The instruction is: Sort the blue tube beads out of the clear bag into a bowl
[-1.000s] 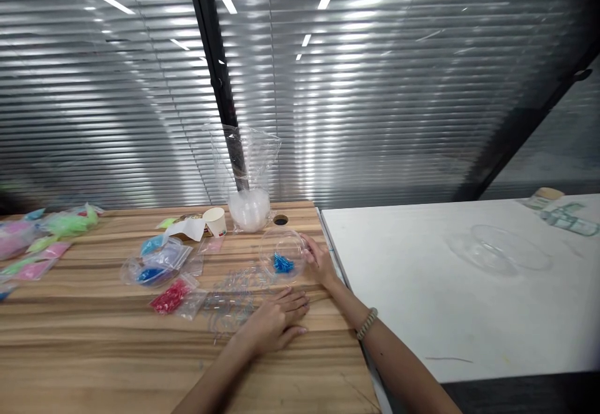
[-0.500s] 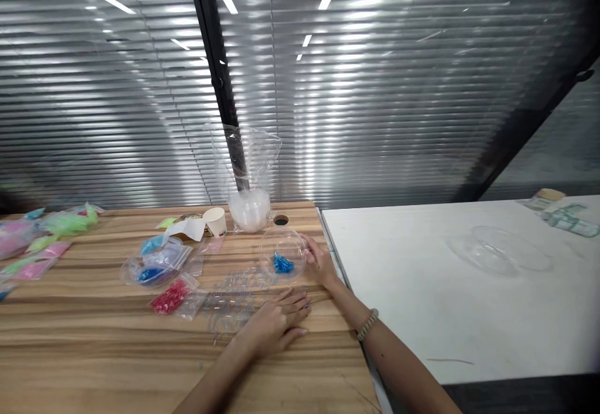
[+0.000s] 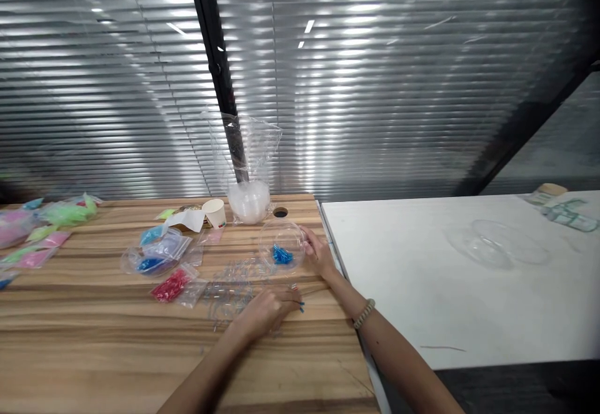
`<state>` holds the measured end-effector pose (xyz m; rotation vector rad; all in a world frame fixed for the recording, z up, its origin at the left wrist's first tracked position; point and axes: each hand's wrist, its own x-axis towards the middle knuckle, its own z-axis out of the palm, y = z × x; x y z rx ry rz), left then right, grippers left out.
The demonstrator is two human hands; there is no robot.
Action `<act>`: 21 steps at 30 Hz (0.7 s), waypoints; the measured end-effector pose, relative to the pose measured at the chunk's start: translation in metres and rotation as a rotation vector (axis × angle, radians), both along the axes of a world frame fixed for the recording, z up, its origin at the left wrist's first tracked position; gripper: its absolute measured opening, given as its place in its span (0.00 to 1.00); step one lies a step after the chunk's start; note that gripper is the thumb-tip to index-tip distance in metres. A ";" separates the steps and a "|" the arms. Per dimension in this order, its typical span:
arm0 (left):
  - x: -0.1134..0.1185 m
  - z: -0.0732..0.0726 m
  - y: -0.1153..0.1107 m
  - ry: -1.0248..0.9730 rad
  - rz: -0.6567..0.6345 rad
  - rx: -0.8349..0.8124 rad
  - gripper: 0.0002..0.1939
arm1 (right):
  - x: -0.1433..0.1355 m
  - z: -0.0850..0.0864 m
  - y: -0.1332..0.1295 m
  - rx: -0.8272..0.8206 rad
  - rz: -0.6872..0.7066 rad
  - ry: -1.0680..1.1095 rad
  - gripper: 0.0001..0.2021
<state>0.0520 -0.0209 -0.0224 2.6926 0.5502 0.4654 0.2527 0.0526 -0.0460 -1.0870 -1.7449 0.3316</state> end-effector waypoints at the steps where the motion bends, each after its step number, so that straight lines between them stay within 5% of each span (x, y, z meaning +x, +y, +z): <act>1: -0.001 0.000 0.000 -0.011 0.007 -0.029 0.14 | 0.000 -0.001 0.000 -0.005 -0.003 0.000 0.25; 10: -0.005 -0.004 0.011 -0.160 0.149 -0.274 0.12 | 0.001 0.003 -0.001 -0.006 -0.010 -0.016 0.26; 21: -0.004 0.009 0.007 -0.150 0.232 -0.460 0.13 | 0.002 0.001 -0.001 -0.050 0.008 0.006 0.25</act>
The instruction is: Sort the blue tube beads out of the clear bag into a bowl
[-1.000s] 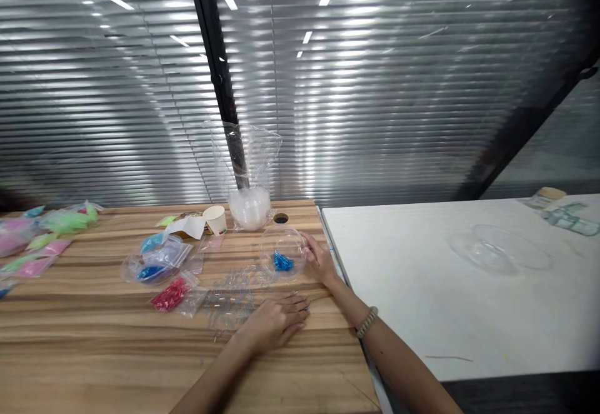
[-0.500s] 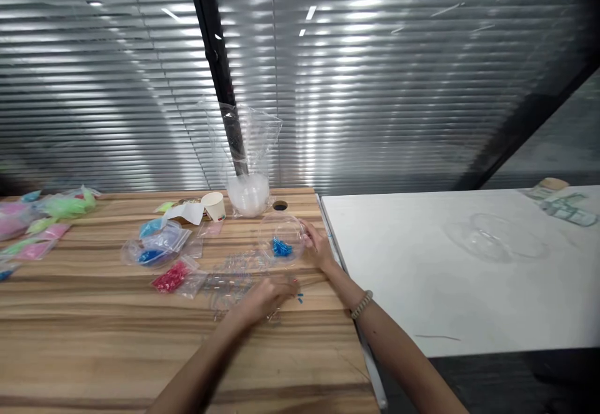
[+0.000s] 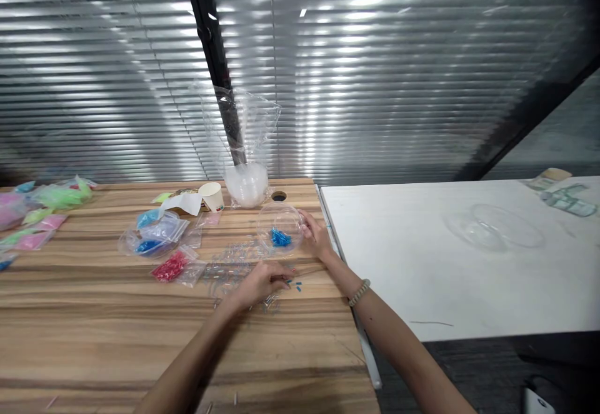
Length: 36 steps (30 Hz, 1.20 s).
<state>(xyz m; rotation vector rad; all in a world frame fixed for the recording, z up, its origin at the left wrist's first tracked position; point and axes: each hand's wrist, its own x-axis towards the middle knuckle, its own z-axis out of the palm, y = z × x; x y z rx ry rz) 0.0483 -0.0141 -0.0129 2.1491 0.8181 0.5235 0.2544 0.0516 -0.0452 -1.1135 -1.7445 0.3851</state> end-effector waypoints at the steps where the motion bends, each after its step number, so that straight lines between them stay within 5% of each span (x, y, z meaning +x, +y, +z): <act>1: 0.001 -0.001 -0.001 -0.001 -0.006 0.013 0.13 | 0.000 0.000 0.000 -0.001 0.001 -0.002 0.25; 7: 0.006 -0.002 -0.004 0.024 -0.030 0.131 0.11 | 0.000 0.002 0.000 0.021 -0.017 -0.029 0.25; 36: 0.005 -0.010 -0.005 0.045 -0.042 0.219 0.11 | -0.001 0.005 -0.001 0.021 0.005 -0.009 0.25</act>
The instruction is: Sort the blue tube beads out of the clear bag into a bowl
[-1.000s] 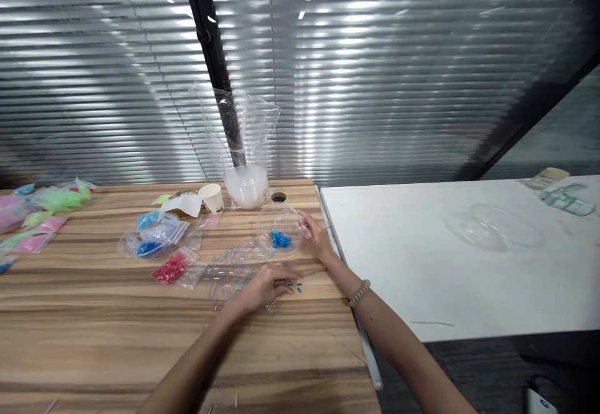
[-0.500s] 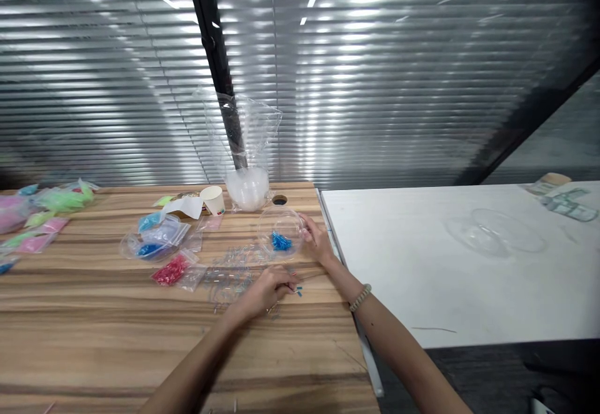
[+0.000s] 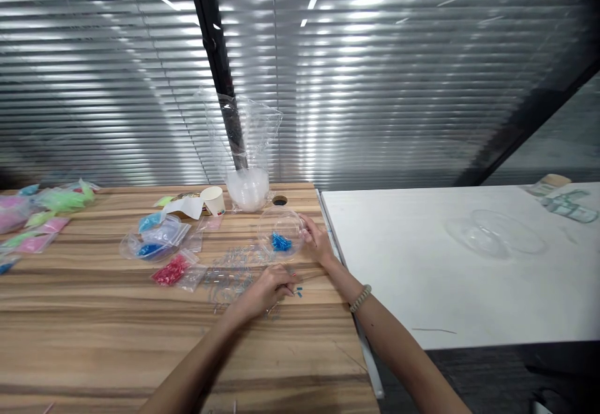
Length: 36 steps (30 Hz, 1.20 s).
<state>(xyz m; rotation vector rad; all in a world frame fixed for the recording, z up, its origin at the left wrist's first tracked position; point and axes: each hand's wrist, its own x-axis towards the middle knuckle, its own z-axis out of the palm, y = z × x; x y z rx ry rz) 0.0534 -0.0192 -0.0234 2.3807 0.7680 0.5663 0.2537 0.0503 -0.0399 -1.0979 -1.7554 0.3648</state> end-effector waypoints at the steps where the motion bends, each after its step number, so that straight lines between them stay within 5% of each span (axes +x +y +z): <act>1: 0.000 0.001 0.000 0.001 -0.002 0.004 0.11 | 0.000 0.000 0.000 0.005 0.000 0.002 0.26; 36: 0.007 0.008 -0.006 0.050 -0.048 0.079 0.08 | 0.001 -0.001 0.000 -0.007 -0.004 0.020 0.25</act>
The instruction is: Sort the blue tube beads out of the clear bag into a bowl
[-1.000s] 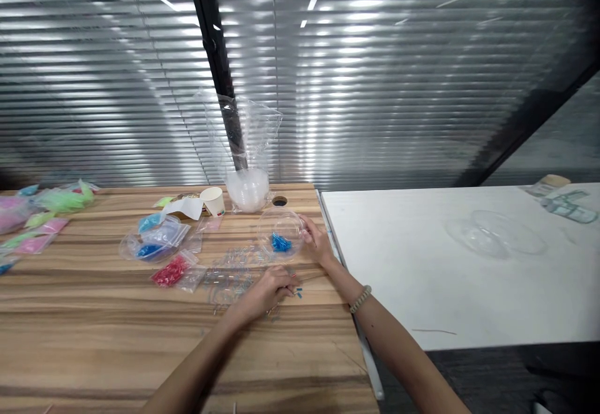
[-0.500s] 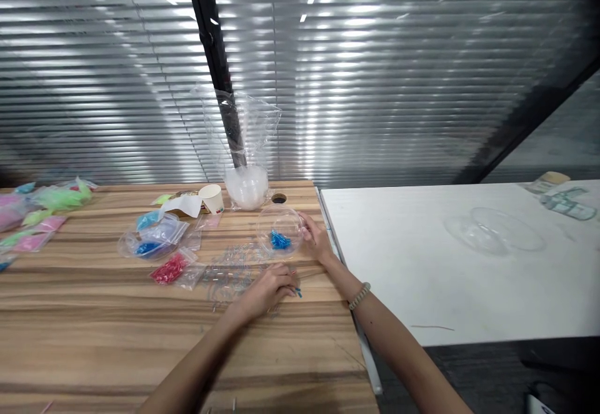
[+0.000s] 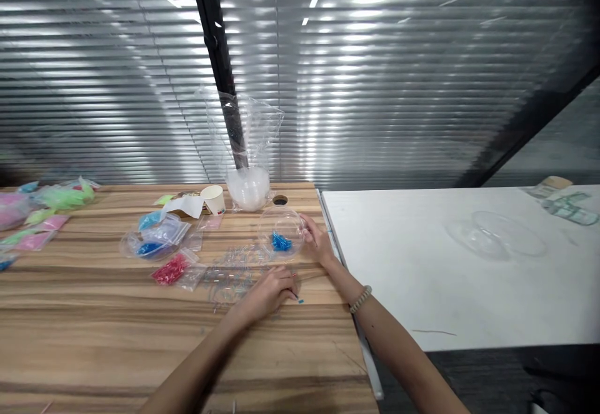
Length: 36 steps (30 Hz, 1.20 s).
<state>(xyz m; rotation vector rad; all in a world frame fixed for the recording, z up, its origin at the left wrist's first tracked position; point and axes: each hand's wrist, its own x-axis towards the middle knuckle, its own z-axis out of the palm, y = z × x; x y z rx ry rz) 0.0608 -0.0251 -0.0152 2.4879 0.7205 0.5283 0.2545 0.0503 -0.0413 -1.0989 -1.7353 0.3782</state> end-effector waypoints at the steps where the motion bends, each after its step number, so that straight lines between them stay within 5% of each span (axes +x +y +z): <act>1: 0.000 0.000 0.000 0.000 0.000 -0.004 0.09 | 0.000 0.000 0.000 0.001 -0.005 -0.002 0.25; 16: -0.002 -0.005 0.004 0.035 0.014 0.009 0.10 | 0.000 -0.006 0.004 0.019 -0.006 -0.008 0.26; 36: -0.004 -0.006 0.006 0.036 0.204 0.093 0.07 | -0.002 -0.005 0.003 -0.012 -0.017 0.010 0.25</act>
